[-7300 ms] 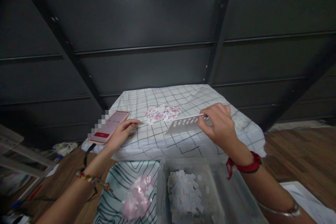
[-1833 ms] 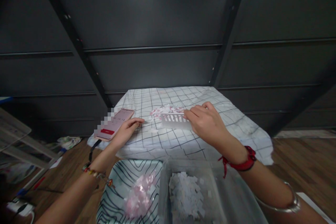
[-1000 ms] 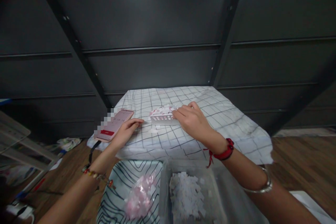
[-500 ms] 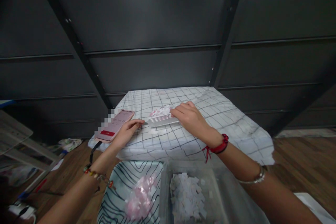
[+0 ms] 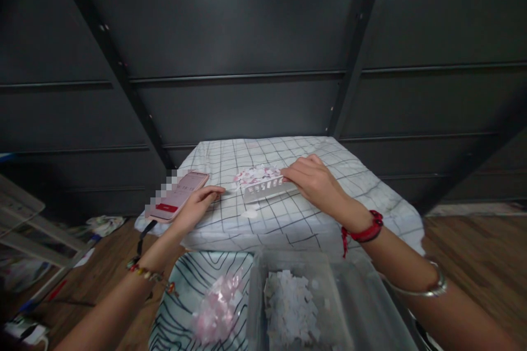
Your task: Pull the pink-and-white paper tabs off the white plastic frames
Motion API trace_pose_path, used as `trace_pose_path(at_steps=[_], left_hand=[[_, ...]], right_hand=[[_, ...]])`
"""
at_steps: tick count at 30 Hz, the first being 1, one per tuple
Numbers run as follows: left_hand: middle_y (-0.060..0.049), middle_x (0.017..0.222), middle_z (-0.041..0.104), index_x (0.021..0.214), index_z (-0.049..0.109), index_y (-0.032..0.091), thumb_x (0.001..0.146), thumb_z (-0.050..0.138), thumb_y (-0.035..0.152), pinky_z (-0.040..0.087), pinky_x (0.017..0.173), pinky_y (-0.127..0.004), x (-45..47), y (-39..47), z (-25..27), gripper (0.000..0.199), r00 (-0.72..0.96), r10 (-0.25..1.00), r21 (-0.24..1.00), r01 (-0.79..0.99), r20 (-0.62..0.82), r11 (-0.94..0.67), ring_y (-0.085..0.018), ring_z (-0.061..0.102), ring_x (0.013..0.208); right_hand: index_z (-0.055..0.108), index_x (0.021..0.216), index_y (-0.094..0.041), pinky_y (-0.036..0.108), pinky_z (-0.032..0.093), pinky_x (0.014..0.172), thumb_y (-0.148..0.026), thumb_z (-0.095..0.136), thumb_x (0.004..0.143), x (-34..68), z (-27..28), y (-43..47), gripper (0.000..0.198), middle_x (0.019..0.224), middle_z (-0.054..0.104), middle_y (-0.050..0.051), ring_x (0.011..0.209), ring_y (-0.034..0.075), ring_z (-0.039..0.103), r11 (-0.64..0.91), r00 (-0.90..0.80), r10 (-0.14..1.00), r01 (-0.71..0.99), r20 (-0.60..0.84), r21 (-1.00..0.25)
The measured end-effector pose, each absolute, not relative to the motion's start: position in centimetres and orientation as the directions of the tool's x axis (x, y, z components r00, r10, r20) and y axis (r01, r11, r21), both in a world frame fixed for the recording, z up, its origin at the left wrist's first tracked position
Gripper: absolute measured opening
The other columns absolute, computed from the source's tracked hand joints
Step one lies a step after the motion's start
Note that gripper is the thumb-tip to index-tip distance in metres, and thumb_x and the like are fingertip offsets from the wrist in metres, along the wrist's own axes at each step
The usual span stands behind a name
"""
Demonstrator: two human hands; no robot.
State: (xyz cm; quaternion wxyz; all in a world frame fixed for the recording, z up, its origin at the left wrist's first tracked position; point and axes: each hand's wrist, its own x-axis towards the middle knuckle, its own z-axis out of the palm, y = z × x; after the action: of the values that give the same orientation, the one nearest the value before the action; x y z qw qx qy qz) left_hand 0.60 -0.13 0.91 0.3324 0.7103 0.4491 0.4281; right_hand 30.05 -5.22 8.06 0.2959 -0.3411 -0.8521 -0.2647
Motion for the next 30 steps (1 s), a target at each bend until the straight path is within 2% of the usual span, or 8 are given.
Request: trace_pose_path(at_steps=[5, 12, 17, 20, 24, 30], left_hand=[[-0.007, 0.095, 0.066, 0.087, 0.065, 0.017, 0.075, 0.048, 0.026, 0.042, 0.085, -0.033, 0.6, -0.2, 1.0, 0.023, 0.226, 0.929, 0.865, 0.35, 0.295, -0.359, -0.019, 0.058, 0.089], [-0.006, 0.094, 0.067, 0.087, 0.065, 0.017, 0.073, 0.049, 0.026, 0.043, 0.084, -0.032, 0.7, 0.0, 0.9, 0.023, 0.207, 0.941, 0.885, 0.333, 0.268, -0.326, -0.018, 0.058, 0.087], [-0.006, 0.095, 0.067, 0.086, 0.065, 0.017, 0.074, 0.048, 0.025, 0.042, 0.086, -0.033, 0.8, -0.2, 1.2, 0.022, 0.212, 0.936, 0.871, 0.355, 0.279, -0.34, -0.019, 0.058, 0.09], [-0.006, 0.095, 0.067, 0.086, 0.065, 0.017, 0.074, 0.048, 0.026, 0.042, 0.085, -0.032, 0.8, -0.4, 1.3, 0.022, 0.209, 0.937, 0.87, 0.359, 0.279, -0.339, -0.019, 0.058, 0.089], [-0.005, 0.094, 0.067, 0.084, 0.066, 0.018, 0.074, 0.049, 0.026, 0.043, 0.084, -0.031, 0.8, -0.4, 1.3, 0.022, 0.205, 0.938, 0.867, 0.366, 0.28, -0.339, -0.018, 0.058, 0.089], [-0.006, 0.094, 0.067, 0.087, 0.066, 0.017, 0.074, 0.049, 0.027, 0.043, 0.083, -0.032, 0.8, -0.3, 1.1, 0.023, 0.205, 0.941, 0.874, 0.36, 0.268, -0.327, -0.019, 0.058, 0.089]], right_hand=[[0.059, 0.086, -0.017, 0.029, 0.034, 0.067, -0.019, 0.04, 0.087, 29.9, 7.8, -5.4, 0.019, 0.067, 0.058, 0.002, 0.069, 0.013, 0.049, 0.631, -0.603, 0.444, 0.736, 0.663, 0.246], [0.058, 0.082, -0.02, 0.029, 0.034, 0.066, -0.021, 0.042, 0.087, 31.6, 8.5, -7.2, 0.017, 0.067, 0.059, 0.001, 0.067, 0.013, 0.05, 0.65, -0.57, 0.485, 0.743, 0.663, 0.163], [0.057, 0.083, -0.018, 0.029, 0.034, 0.066, -0.019, 0.043, 0.086, 30.4, 8.2, -6.7, 0.015, 0.067, 0.059, 0.001, 0.068, 0.013, 0.049, 0.622, -0.552, 0.437, 0.756, 0.71, 0.204], [0.058, 0.086, -0.018, 0.029, 0.033, 0.066, -0.017, 0.042, 0.086, 30.0, 7.8, -6.2, 0.016, 0.067, 0.059, 0.001, 0.068, 0.013, 0.049, 0.596, -0.563, 0.453, 0.768, 0.692, 0.234], [0.059, 0.084, -0.018, 0.029, 0.033, 0.066, -0.019, 0.042, 0.087, 30.6, 7.6, -6.8, 0.017, 0.068, 0.059, 0.001, 0.069, 0.013, 0.05, 0.595, -0.55, 0.501, 0.78, 0.669, 0.195], [0.059, 0.082, -0.018, 0.029, 0.034, 0.065, -0.023, 0.042, 0.087, 31.6, 7.9, -7.5, 0.018, 0.068, 0.06, 0.002, 0.067, 0.014, 0.05, 0.566, -0.51, 0.484, 0.802, 0.711, 0.19]])
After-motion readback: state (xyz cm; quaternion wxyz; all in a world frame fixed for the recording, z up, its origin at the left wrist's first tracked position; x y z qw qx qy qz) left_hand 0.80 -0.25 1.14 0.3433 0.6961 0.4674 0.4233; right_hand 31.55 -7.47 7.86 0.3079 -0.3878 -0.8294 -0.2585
